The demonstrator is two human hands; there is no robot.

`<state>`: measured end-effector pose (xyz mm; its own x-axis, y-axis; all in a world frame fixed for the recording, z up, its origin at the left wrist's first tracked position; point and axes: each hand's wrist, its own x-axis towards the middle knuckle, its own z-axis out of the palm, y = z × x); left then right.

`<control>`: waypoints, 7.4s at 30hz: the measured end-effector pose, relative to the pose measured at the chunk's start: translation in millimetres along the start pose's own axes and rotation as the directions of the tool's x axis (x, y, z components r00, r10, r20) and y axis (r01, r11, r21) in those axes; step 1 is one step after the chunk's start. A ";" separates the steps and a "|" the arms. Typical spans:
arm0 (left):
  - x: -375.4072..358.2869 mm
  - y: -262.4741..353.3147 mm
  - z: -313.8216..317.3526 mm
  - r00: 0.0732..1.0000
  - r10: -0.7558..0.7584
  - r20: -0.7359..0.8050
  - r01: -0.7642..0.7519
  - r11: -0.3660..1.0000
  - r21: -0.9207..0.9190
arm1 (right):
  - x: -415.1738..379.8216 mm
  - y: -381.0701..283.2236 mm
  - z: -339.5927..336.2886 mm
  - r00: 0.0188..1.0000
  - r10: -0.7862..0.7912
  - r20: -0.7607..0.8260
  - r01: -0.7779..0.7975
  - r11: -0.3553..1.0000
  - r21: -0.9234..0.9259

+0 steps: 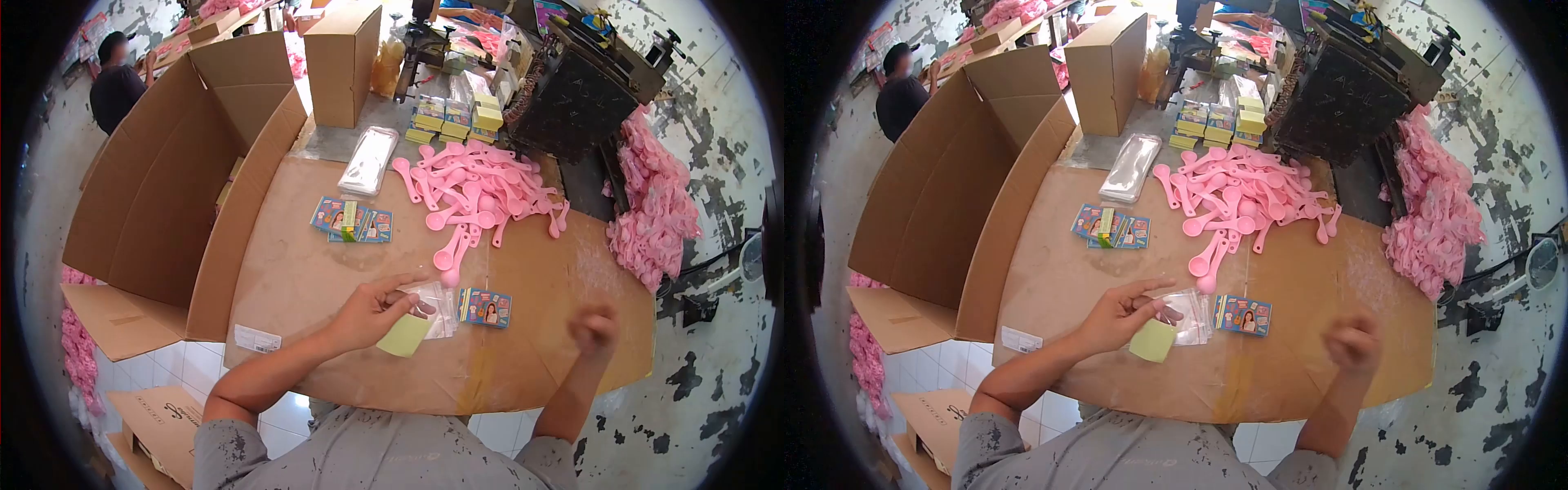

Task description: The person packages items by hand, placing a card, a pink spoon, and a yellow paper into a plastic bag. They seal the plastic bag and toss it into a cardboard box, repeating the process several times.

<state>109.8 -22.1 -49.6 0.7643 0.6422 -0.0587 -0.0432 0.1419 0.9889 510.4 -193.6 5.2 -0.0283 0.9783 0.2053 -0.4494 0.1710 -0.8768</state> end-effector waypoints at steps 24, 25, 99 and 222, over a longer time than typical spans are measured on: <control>6.7 -19.4 1.1 0.996 -0.057 -0.064 0.050 0.993 -0.105 | 83.8 133.6 112.0 0.951 0.305 -0.041 -0.262 0.734 -0.627; 6.1 -18.0 -0.1 0.997 -0.053 -0.060 0.047 0.994 -0.097 | 85.4 138.3 108.3 0.934 0.353 -0.048 -0.316 0.758 -0.570; 18.1 -33.2 -20.8 0.900 0.430 0.069 -0.300 0.497 0.814 | 71.4 70.2 33.1 0.927 0.330 -0.179 -0.279 0.286 -0.917; 2.1 -16.3 -10.3 0.965 0.068 0.253 0.013 0.951 -0.308 | 128.9 79.0 131.4 0.792 0.159 0.590 0.309 0.729 -0.611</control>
<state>105.5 -15.3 -67.2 0.8973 0.4391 0.0454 -0.2292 0.3753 0.8981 353.9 -69.4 19.6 -0.6202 0.7327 0.2800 0.2095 0.4987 -0.8411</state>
